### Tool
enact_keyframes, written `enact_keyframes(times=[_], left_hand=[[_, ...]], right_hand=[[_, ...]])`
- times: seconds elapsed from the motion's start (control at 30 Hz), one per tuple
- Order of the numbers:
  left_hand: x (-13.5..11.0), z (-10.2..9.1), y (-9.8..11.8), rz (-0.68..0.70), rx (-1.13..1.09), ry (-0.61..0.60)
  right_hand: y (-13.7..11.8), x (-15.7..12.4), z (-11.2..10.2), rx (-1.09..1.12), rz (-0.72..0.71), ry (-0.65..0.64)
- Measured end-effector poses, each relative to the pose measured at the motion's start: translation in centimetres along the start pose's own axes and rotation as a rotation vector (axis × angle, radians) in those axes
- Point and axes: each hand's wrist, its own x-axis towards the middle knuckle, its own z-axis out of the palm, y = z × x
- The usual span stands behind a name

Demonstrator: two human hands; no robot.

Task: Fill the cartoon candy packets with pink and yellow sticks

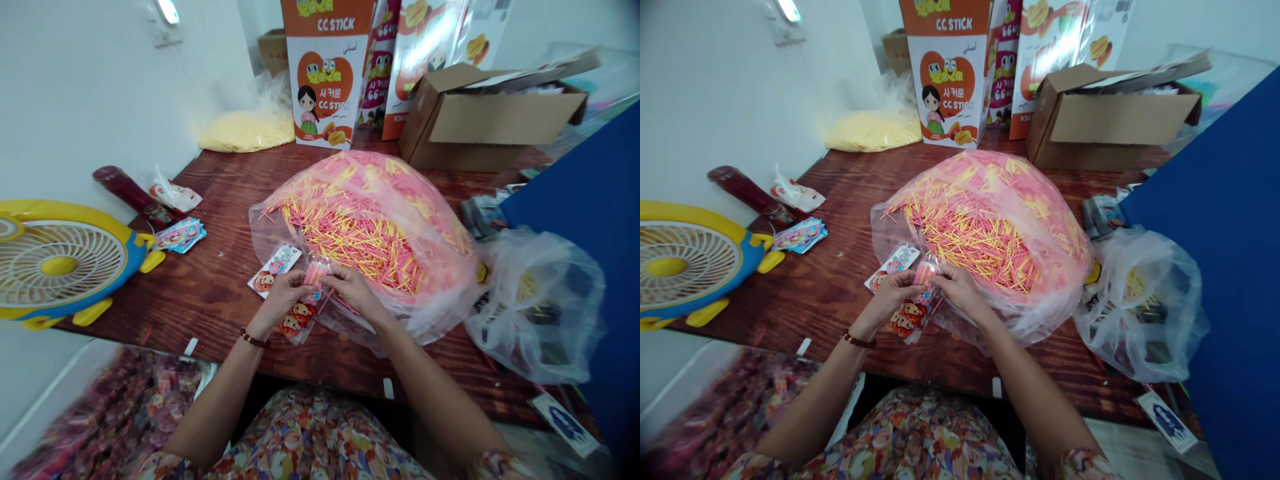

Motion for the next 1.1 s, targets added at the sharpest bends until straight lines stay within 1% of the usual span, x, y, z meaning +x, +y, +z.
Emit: enact_keyframes(times=[0.07,0.13,0.17,0.23,0.3,0.37,0.4,0.47,0.5,0.57,0.63,0.67,0.73,0.8,0.87,0.93,1.0,1.1], left_hand=[[-0.2,-1.7,0.4,0.014,0.019,0.043],[-0.3,-3.5,0.6,0.021,0.054,0.076],[-0.3,-4.2,0.5,0.019,0.081,0.074],[-0.3,-5.1,-0.2,0.014,0.162,0.033],[-0.2,-5.2,-1.5,0.033,0.293,-0.014],[-0.2,-4.8,-3.1,0.085,0.474,-0.014],[-0.2,-4.5,-3.8,0.117,0.568,0.004],[-0.3,-4.0,-4.9,0.180,0.738,0.052],[-0.3,-3.8,-5.3,0.207,0.806,0.071],[-0.4,-3.6,-5.7,0.254,0.904,0.094],[-0.5,-3.6,-5.9,0.286,0.958,0.098],[-0.5,-3.7,-5.8,0.293,0.973,0.099],[-0.6,-3.7,-5.7,0.289,0.997,0.112],[-0.8,-3.6,-5.3,0.291,1.026,0.158],[-1.1,-3.0,-4.9,0.325,1.060,0.211],[-1.7,-1.8,-4.4,0.380,1.098,0.239],[-2.3,-0.2,-4.0,0.412,1.174,0.202],[-3.2,2.5,-3.6,0.385,1.362,0.075]], right_hand=[[-0.6,0.5,0.0,0.016,0.057,-0.020],[-0.9,1.0,-0.1,0.013,0.087,0.027],[-0.8,1.2,-0.3,-0.006,0.084,0.062],[-0.3,1.4,-0.8,-0.063,0.061,0.113],[0.5,1.0,-1.7,-0.140,0.037,0.147],[1.2,0.1,-2.8,-0.283,0.014,0.179],[1.3,-0.5,-3.3,-0.399,0.009,0.183],[1.1,-1.8,-4.0,-0.692,0.030,0.144],[0.8,-2.4,-4.2,-0.842,0.066,0.109],[0.3,-3.4,-3.8,-1.088,0.169,0.027],[0.2,-3.9,-2.9,-1.250,0.240,-0.034],[0.2,-4.0,-2.4,-1.307,0.249,-0.050],[0.6,-4.1,-1.4,-1.381,0.241,-0.064],[1.1,-4.1,-0.7,-1.413,0.248,-0.067],[1.3,-4.1,-0.6,-1.421,0.258,-0.079],[1.2,-4.2,-1.0,-1.408,0.253,-0.096],[0.9,-4.3,-1.7,-1.364,0.239,-0.100],[0.5,-4.5,-2.7,-1.292,0.207,-0.068]])
